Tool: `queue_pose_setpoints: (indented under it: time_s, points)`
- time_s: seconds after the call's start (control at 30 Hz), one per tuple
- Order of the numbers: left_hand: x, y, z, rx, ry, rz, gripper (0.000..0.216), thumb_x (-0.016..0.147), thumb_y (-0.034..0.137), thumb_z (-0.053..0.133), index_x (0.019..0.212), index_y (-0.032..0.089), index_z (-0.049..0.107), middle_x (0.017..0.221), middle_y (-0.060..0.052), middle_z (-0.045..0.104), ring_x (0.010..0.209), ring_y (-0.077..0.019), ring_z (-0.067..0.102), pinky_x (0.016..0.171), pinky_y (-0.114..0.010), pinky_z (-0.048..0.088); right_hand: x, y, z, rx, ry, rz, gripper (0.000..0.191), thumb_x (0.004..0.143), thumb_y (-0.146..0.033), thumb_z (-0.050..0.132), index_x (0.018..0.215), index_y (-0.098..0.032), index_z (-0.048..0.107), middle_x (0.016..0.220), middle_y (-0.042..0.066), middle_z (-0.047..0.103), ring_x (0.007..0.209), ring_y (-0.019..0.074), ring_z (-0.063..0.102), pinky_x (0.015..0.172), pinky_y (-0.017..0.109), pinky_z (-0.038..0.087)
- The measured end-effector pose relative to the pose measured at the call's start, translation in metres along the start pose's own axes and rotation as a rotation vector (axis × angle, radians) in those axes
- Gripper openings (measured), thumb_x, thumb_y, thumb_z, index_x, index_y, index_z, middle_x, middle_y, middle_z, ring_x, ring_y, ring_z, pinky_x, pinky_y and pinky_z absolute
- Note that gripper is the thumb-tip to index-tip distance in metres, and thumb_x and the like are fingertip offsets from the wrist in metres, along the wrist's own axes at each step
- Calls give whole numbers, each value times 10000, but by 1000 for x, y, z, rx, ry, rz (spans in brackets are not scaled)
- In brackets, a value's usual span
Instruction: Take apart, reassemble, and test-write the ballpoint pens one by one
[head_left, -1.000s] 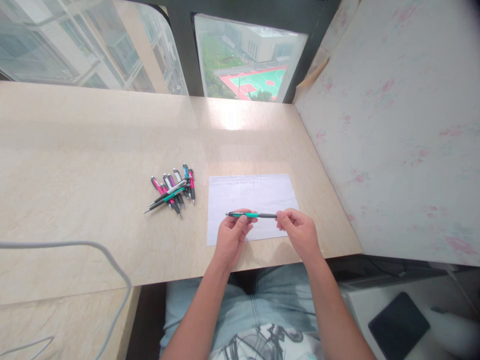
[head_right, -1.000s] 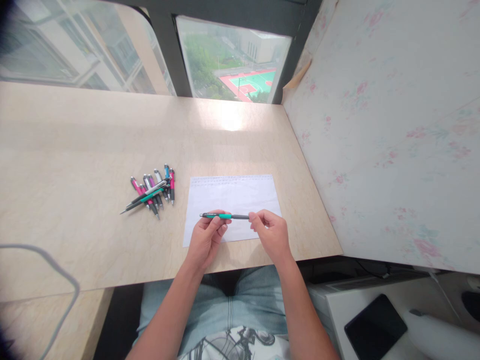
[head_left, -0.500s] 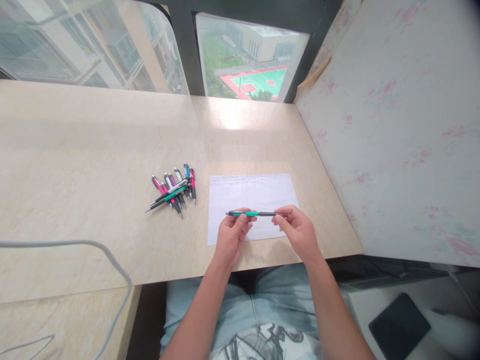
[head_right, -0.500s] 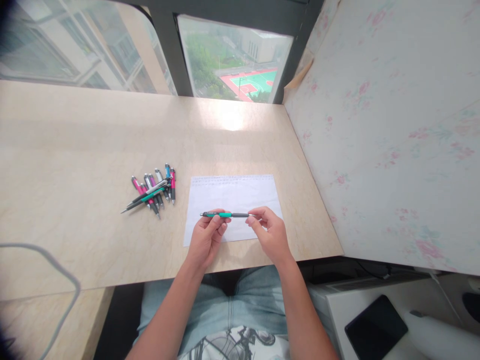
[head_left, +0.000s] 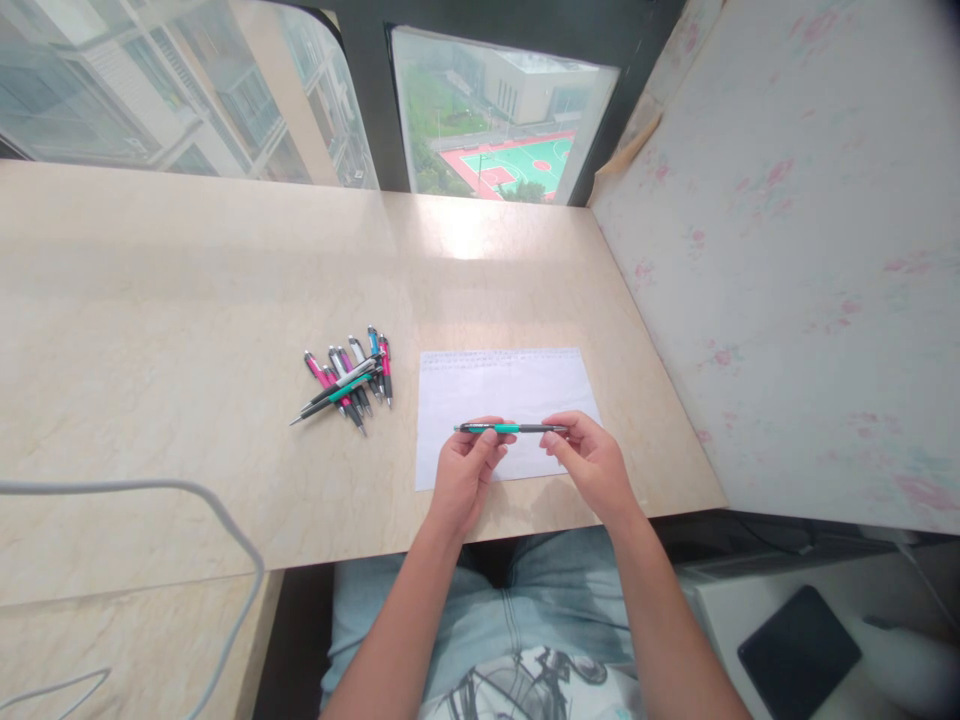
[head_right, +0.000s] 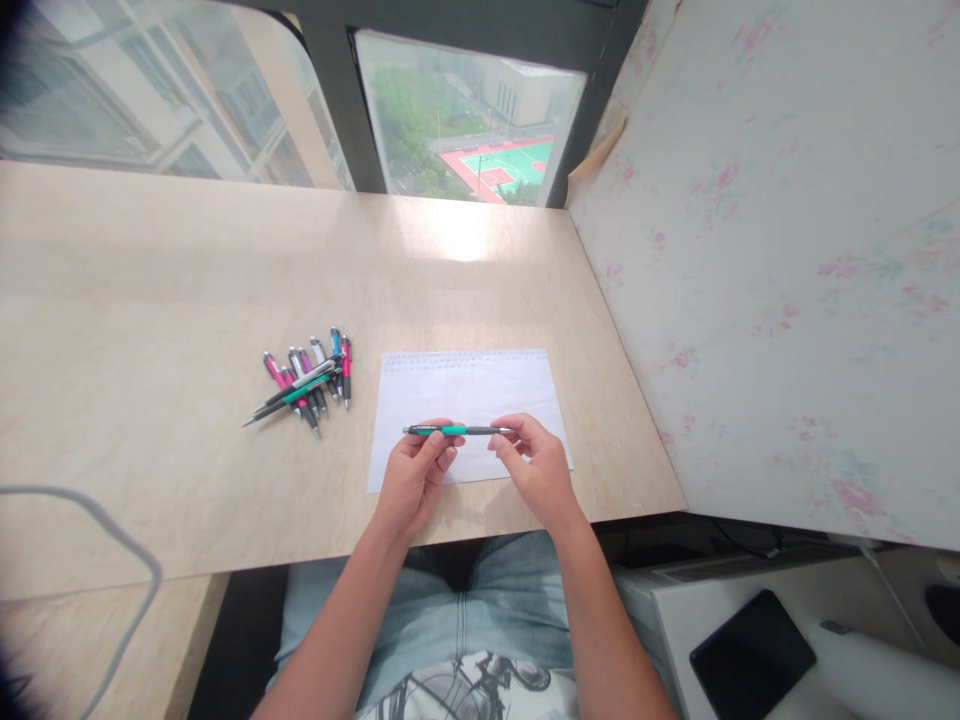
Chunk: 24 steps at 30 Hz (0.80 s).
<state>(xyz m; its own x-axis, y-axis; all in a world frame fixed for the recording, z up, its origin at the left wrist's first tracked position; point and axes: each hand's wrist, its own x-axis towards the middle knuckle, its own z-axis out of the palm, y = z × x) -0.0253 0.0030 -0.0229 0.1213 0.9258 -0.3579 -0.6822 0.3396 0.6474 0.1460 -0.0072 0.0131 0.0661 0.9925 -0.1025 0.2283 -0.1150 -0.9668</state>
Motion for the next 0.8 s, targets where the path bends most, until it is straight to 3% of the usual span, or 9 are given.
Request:
queue_pose_setpoints:
  time_s: [0.17, 0.23, 0.37, 0.5, 0.63, 0.8]
  points:
    - [0, 0, 0, 1, -7, -8, 211, 762, 248, 770, 946, 151, 732, 918, -64, 744, 776, -108, 682, 697, -176, 533, 0, -6, -1, -99, 2, 31, 395, 893, -495, 565, 638, -196, 604, 536, -10, 567, 527, 131, 509, 540, 263, 407]
    - [0, 0, 0, 0, 2, -5, 207, 762, 250, 770, 941, 153, 732, 915, -61, 744, 785, -108, 684, 700, -173, 532, 1, -6, -1, -50, 11, 29, 351, 900, -493, 554, 729, -199, 639, 565, -11, 580, 542, 133, 522, 540, 259, 416]
    - [0, 0, 0, -2, 15, 2, 213, 761, 259, 771, 943, 157, 731, 920, -55, 743, 806, -112, 688, 705, -170, 532, 0, -2, 0, 70, 28, -5, 282, 847, -435, 646, 1035, -224, 644, 837, 25, 679, 722, 165, 616, 575, 258, 461]
    - [0, 1, 0, -5, 12, 8, 213, 756, 258, 776, 934, 151, 730, 919, -57, 740, 796, -112, 684, 698, -174, 533, 0, -3, -1, -25, 48, -10, 225, 849, -426, 652, 824, -204, 685, 767, 31, 687, 708, 167, 611, 609, 271, 461]
    - [0, 1, 1, -1, 7, -1, 226, 750, 262, 781, 936, 146, 729, 911, -59, 738, 782, -108, 679, 697, -177, 532, 2, -4, -2, -66, 27, 13, 394, 902, -484, 562, 659, -190, 662, 606, 19, 628, 579, 144, 543, 592, 284, 446]
    - [0, 1, 1, 8, 31, -2, 253, 726, 277, 799, 931, 149, 727, 902, -58, 741, 796, -121, 685, 701, -190, 534, 2, -3, 1, 57, -3, -3, 291, 874, -448, 608, 1037, -212, 659, 827, 39, 690, 727, 176, 624, 601, 278, 474]
